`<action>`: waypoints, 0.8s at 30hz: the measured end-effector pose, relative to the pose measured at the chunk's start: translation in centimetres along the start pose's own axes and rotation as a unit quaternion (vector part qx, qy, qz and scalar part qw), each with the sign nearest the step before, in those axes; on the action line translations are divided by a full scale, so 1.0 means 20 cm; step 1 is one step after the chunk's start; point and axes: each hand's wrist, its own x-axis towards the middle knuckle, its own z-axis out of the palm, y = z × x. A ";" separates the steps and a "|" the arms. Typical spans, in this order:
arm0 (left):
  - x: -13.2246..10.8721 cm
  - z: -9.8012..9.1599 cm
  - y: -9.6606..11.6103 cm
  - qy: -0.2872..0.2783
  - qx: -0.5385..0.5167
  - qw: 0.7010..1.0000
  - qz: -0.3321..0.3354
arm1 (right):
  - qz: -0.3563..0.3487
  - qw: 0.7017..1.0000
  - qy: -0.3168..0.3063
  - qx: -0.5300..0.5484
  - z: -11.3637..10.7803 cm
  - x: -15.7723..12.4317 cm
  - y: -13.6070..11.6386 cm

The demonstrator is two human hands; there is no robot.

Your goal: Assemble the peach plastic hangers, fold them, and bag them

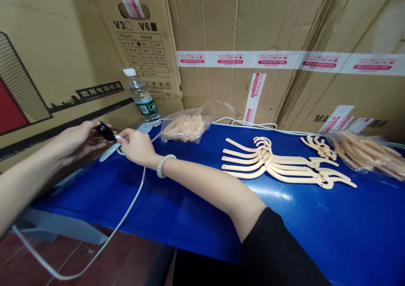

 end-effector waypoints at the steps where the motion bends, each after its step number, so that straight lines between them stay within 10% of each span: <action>1: 0.00 0.01 0.01 0.001 0.002 1.000 -0.010 | -0.004 1.000 -0.004 -0.004 0.01 0.00 0.00; 24: -0.12 0.07 -0.04 0.076 0.206 0.972 0.087 | 0.052 0.998 0.036 -0.010 0.07 -0.07 -0.06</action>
